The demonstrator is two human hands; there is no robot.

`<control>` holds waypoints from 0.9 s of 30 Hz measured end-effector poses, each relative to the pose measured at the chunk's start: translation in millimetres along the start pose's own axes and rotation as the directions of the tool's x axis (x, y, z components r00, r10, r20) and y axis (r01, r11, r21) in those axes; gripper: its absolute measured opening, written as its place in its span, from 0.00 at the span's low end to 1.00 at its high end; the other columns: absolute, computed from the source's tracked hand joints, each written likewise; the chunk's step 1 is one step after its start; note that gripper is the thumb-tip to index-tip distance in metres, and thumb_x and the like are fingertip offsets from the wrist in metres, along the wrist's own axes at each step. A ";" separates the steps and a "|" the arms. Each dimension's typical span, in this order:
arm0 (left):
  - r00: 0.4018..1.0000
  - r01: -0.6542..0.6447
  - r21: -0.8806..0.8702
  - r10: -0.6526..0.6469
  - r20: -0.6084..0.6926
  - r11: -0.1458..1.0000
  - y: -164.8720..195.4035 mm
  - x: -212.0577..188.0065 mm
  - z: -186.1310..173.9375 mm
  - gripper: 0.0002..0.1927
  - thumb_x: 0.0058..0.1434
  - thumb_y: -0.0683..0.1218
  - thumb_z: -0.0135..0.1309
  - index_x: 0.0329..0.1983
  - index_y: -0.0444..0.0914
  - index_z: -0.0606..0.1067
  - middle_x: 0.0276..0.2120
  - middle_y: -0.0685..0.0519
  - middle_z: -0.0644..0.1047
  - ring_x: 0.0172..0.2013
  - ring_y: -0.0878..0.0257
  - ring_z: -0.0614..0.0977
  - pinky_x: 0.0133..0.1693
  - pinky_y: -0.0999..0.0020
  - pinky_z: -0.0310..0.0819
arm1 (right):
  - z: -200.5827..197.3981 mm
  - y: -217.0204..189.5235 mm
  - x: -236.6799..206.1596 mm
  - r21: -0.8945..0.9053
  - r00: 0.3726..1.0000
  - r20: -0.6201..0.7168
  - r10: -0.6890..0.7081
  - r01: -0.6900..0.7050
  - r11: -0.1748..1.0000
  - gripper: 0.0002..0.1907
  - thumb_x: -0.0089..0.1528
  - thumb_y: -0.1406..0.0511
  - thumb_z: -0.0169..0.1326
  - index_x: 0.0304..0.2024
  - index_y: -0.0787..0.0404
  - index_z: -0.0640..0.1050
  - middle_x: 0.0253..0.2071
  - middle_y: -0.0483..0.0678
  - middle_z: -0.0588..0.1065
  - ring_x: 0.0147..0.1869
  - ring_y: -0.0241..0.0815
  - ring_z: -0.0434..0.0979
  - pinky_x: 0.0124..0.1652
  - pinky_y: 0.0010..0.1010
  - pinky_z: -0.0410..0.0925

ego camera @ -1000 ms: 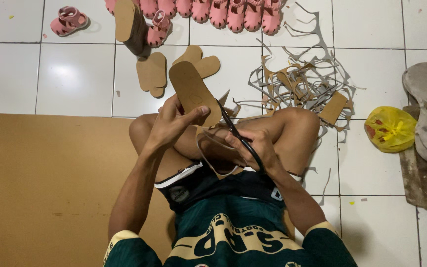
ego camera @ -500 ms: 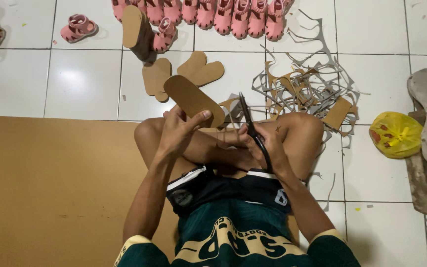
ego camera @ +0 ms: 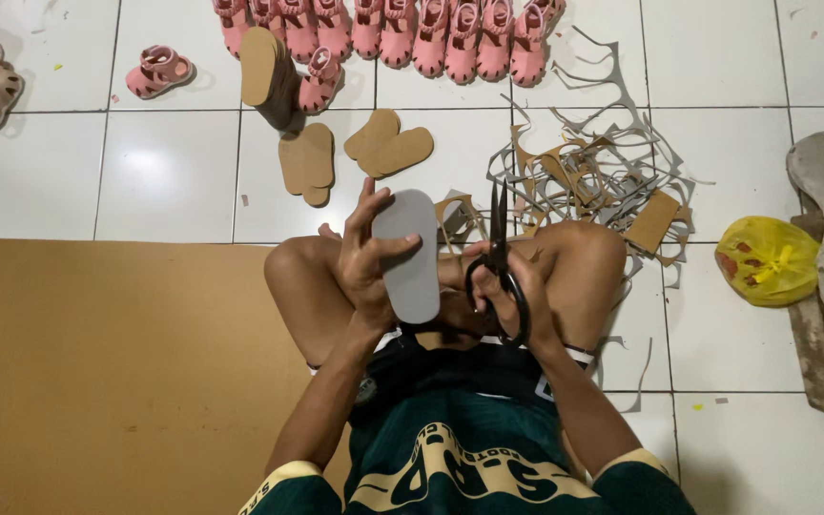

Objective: The person sits on the floor and uses scissors to cut a foot-shaped outline from a piece of cardboard. They rotate the cardboard and trim the edges to match the drawn shape, then place the finished piece on a nearby stack.

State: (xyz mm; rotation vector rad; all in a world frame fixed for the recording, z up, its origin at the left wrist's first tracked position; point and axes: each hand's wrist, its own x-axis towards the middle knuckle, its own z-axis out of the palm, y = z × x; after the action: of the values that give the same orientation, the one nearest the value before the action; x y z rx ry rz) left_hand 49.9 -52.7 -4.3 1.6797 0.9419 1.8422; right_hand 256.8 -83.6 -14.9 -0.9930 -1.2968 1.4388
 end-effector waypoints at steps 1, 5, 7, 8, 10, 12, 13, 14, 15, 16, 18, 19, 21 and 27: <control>0.998 -0.068 0.064 0.067 0.018 0.996 -2.0 0.1 -0.7 0.12 0.56 0.38 0.69 0.40 0.40 0.79 0.66 0.44 0.68 0.73 0.40 0.65 0.72 0.45 0.67 | 3.5 1.5 -1.3 0.034 1.000 0.015 0.014 -0.014 0.999 0.25 0.67 0.56 0.55 0.57 0.68 0.72 0.32 0.44 0.73 0.32 0.31 0.74 0.33 0.23 0.69; 0.980 -0.197 0.168 0.194 0.031 0.966 -7.1 -2.2 -0.6 0.16 0.49 0.42 0.72 0.40 0.41 0.80 0.65 0.46 0.67 0.69 0.43 0.69 0.71 0.43 0.64 | 15.1 -0.1 -2.1 0.048 0.998 0.060 0.029 -0.032 0.998 0.24 0.63 0.64 0.61 0.57 0.67 0.70 0.40 0.46 0.76 0.42 0.33 0.77 0.42 0.24 0.72; 0.982 -0.190 0.183 0.183 0.053 0.965 -8.7 -4.4 -1.5 0.18 0.51 0.42 0.71 0.45 0.43 0.79 0.66 0.44 0.66 0.70 0.43 0.67 0.71 0.45 0.66 | 20.8 -2.4 -2.2 -0.009 0.998 0.036 0.045 -0.045 0.999 0.21 0.63 0.66 0.60 0.56 0.67 0.72 0.41 0.46 0.76 0.43 0.33 0.77 0.43 0.24 0.72; 0.982 -0.188 0.188 0.179 0.066 0.964 -9.9 -5.6 -1.7 0.20 0.53 0.42 0.71 0.48 0.44 0.79 0.66 0.43 0.65 0.70 0.43 0.66 0.70 0.47 0.67 | 22.7 -3.5 -1.8 -0.039 0.998 0.022 0.052 -0.051 0.998 0.19 0.63 0.67 0.60 0.55 0.67 0.73 0.42 0.46 0.76 0.44 0.33 0.77 0.44 0.24 0.72; 0.999 -0.008 -0.019 0.007 -0.031 1.000 -13.1 -8.3 -0.9 0.23 0.63 0.42 0.65 0.59 0.40 0.71 0.67 0.43 0.64 0.69 0.47 0.69 0.68 0.51 0.71 | 25.1 -4.2 2.7 -0.040 1.000 -0.009 -0.007 0.007 0.999 0.19 0.63 0.68 0.60 0.55 0.67 0.73 0.44 0.45 0.75 0.46 0.33 0.76 0.47 0.24 0.71; 0.972 0.210 -0.136 -0.221 -0.074 0.968 -15.6 -12.1 -1.6 0.22 0.70 0.41 0.57 0.66 0.36 0.67 0.65 0.41 0.68 0.66 0.50 0.74 0.66 0.55 0.73 | 25.1 -3.8 7.8 -0.081 0.999 -0.047 -0.018 0.014 0.997 0.18 0.63 0.68 0.60 0.54 0.66 0.74 0.42 0.44 0.75 0.44 0.32 0.75 0.45 0.24 0.69; 0.932 0.340 -0.143 -0.353 -0.083 0.930 -15.9 -14.4 -3.0 0.21 0.73 0.40 0.52 0.67 0.34 0.67 0.62 0.40 0.72 0.64 0.51 0.76 0.66 0.57 0.72 | 23.9 -3.6 10.7 -0.121 0.998 -0.068 0.001 -0.009 0.993 0.17 0.63 0.68 0.61 0.53 0.66 0.75 0.40 0.44 0.75 0.41 0.32 0.74 0.42 0.24 0.69; 0.873 0.464 -0.150 -0.479 -0.091 0.873 -15.8 -16.6 -4.7 0.19 0.76 0.39 0.47 0.69 0.31 0.67 0.60 0.39 0.77 0.62 0.52 0.78 0.65 0.59 0.72 | 22.9 -3.0 13.5 -0.159 0.996 -0.087 0.020 -0.034 0.987 0.17 0.63 0.67 0.61 0.53 0.65 0.75 0.37 0.44 0.75 0.38 0.32 0.73 0.39 0.24 0.68; 0.840 0.516 -0.209 -0.538 -0.064 0.831 -14.9 -18.9 -6.3 0.19 0.76 0.40 0.45 0.68 0.31 0.67 0.58 0.39 0.77 0.59 0.52 0.79 0.62 0.60 0.74 | 21.9 -2.4 15.8 -0.165 0.996 -0.090 -0.005 -0.009 0.986 0.17 0.63 0.67 0.61 0.53 0.65 0.75 0.38 0.44 0.75 0.39 0.31 0.74 0.40 0.23 0.68; 0.804 0.566 -0.265 -0.594 -0.034 0.781 -13.5 -20.9 -7.9 0.19 0.77 0.42 0.43 0.68 0.31 0.68 0.56 0.39 0.78 0.56 0.53 0.80 0.60 0.62 0.77 | 21.2 -1.5 18.3 -0.170 0.995 -0.092 -0.030 0.014 0.985 0.17 0.63 0.67 0.61 0.53 0.65 0.75 0.38 0.43 0.76 0.40 0.31 0.75 0.42 0.23 0.69; 0.787 0.586 -0.288 -0.616 -0.022 0.758 -9.1 -24.4 -10.0 0.19 0.77 0.42 0.42 0.67 0.30 0.68 0.56 0.39 0.77 0.56 0.53 0.80 0.58 0.63 0.78 | 21.2 0.6 22.3 -0.195 0.993 -0.098 -0.063 0.042 0.980 0.16 0.63 0.67 0.61 0.52 0.65 0.75 0.38 0.43 0.76 0.41 0.30 0.76 0.42 0.22 0.70; 0.811 0.557 -0.257 -0.584 -0.036 0.790 -7.0 -25.3 -9.7 0.19 0.76 0.42 0.43 0.67 0.29 0.68 0.58 0.39 0.76 0.59 0.53 0.79 0.59 0.62 0.78 | 21.9 1.9 24.4 -0.217 0.991 -0.108 -0.075 0.050 0.975 0.16 0.63 0.67 0.61 0.52 0.66 0.75 0.38 0.43 0.76 0.40 0.30 0.76 0.42 0.22 0.70; 0.860 0.497 -0.187 -0.510 -0.023 0.847 -4.5 -25.4 -7.5 0.21 0.74 0.41 0.46 0.68 0.28 0.66 0.62 0.38 0.74 0.62 0.53 0.77 0.61 0.62 0.77 | 24.6 5.1 29.2 -0.267 0.986 -0.130 -0.103 0.065 0.962 0.16 0.63 0.68 0.61 0.52 0.66 0.76 0.36 0.43 0.76 0.38 0.30 0.75 0.39 0.22 0.70; 0.726 0.681 -0.394 -0.638 0.256 0.617 -20.6 -23.4 -0.7 0.28 0.71 0.39 0.46 0.73 0.29 0.57 0.67 0.38 0.66 0.63 0.52 0.73 0.61 0.64 0.70 | 39.2 12.3 30.3 -0.366 0.980 -0.101 -0.174 0.126 0.922 0.19 0.63 0.70 0.61 0.56 0.69 0.76 0.40 0.46 0.79 0.41 0.29 0.76 0.41 0.22 0.70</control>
State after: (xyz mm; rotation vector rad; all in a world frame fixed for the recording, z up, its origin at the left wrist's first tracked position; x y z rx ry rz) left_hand 50.4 -56.7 -35.3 0.9152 0.8348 1.3118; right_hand 210.2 -63.9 -22.1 -1.1757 -1.5337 1.0208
